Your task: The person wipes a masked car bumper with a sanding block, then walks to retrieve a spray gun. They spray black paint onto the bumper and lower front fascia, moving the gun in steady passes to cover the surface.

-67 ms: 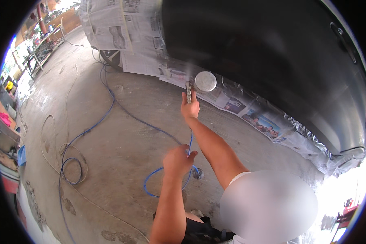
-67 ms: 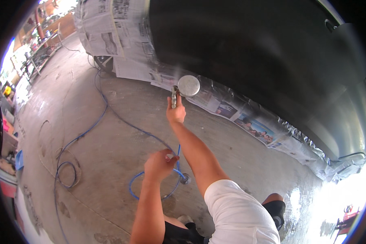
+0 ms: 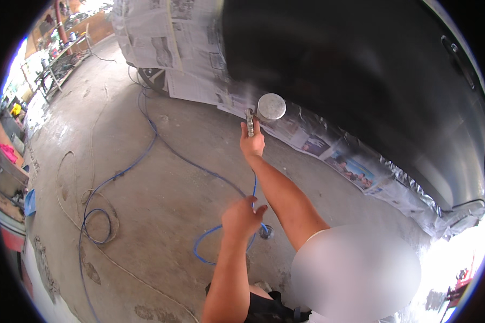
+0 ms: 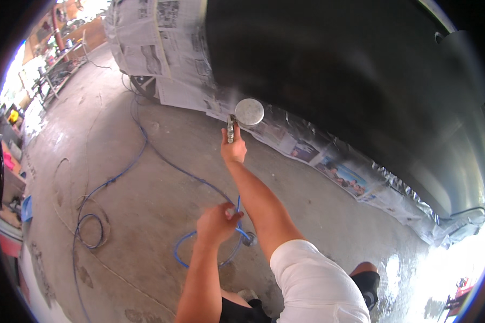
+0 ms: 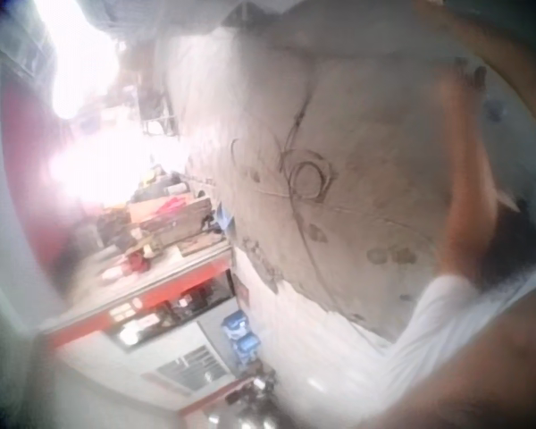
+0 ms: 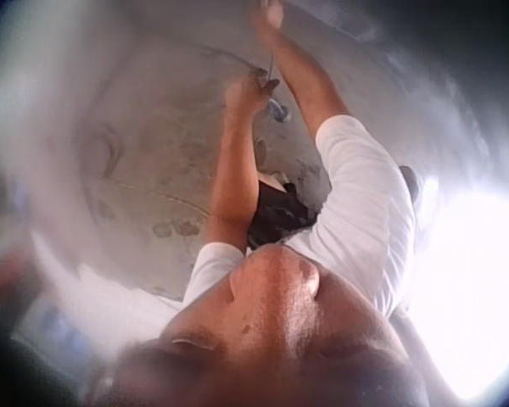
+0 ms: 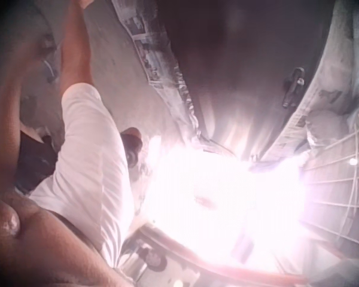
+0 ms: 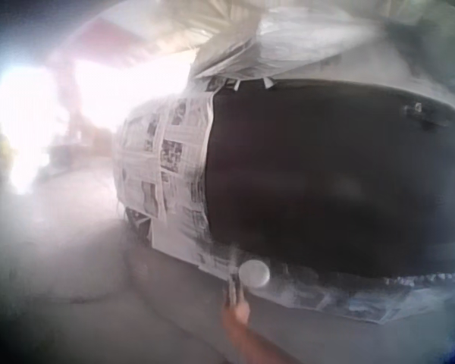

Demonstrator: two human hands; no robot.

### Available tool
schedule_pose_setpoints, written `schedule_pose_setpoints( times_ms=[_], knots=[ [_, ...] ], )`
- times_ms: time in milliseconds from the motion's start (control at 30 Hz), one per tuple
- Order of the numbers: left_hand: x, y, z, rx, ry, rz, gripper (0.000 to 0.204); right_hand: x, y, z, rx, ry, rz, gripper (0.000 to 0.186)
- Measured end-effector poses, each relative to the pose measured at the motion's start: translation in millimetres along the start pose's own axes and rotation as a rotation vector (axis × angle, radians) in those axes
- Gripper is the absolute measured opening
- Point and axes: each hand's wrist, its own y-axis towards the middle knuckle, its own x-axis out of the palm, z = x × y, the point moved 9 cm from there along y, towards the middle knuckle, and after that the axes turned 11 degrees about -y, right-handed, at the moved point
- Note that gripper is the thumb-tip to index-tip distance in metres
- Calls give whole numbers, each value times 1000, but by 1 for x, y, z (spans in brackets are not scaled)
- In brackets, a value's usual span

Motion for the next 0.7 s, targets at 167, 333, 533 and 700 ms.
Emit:
schedule_pose_setpoints(
  times_ms=[167, 333, 533, 700],
  knots=[
    [8, -6, 6, 63, 39, -16, 45, 6, 22, -39, -20, 114, -48, 59],
    [30, -2, 14, 59, 33, -106, 46, -35, 55, -4, -87, 163, 101, 58],
    [57, 3, 29, 63, 58, -125, 46, -123, 32, 80, -8, 154, 85, 53],
    [100, 3, 64, 64, 116, -154, 44, -231, 17, 171, -26, 209, 231, 46]
  ],
)
